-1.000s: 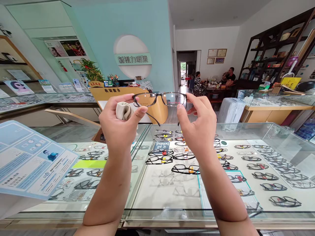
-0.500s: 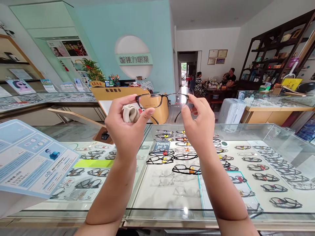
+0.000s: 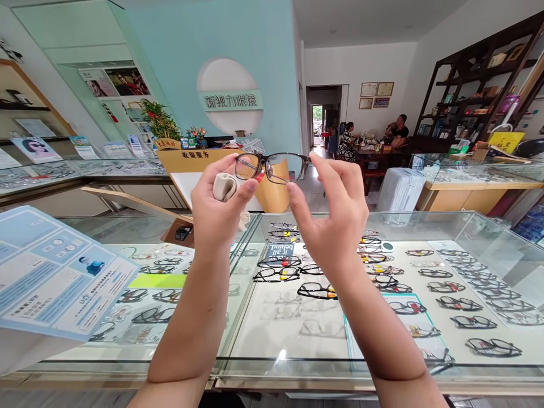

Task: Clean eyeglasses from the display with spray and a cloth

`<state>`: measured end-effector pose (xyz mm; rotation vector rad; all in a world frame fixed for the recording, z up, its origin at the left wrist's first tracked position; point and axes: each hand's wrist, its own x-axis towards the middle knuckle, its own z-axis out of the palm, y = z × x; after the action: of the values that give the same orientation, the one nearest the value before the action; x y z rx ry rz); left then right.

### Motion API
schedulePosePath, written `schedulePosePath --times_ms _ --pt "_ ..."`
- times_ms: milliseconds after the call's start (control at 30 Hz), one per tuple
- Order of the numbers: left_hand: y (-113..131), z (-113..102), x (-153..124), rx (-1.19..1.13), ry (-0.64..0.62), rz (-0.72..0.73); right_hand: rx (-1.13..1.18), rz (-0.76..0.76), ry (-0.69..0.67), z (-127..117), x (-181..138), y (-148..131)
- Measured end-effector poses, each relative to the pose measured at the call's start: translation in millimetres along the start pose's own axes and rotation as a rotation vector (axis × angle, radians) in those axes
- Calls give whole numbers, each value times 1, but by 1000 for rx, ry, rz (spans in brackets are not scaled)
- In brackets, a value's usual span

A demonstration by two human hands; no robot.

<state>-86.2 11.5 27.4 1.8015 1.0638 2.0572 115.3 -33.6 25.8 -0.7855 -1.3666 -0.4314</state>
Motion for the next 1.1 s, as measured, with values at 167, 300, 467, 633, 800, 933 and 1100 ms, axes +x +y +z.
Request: schedulePosePath --times_ms 167,300,467,633,800,933,1100 --pt "-5 5 0 11 14 2 -12 -10 -3 1 -4 -6" --pt "-4 9 -2 82 128 87 58 39 -40 0 -4 -8" --pt "0 13 -9 140 291 241 110 85 -71 -1 -1 -4" --pt "-6 19 -13 117 340 344 302 129 -72 2 -1 11" --pt "-14 21 -14 190 354 444 442 216 -58 5 -1 21" --pt "-15 19 -15 216 361 523 483 278 -52 8 1 26" --pt "-15 20 -16 293 366 496 508 277 4 11 1 31"
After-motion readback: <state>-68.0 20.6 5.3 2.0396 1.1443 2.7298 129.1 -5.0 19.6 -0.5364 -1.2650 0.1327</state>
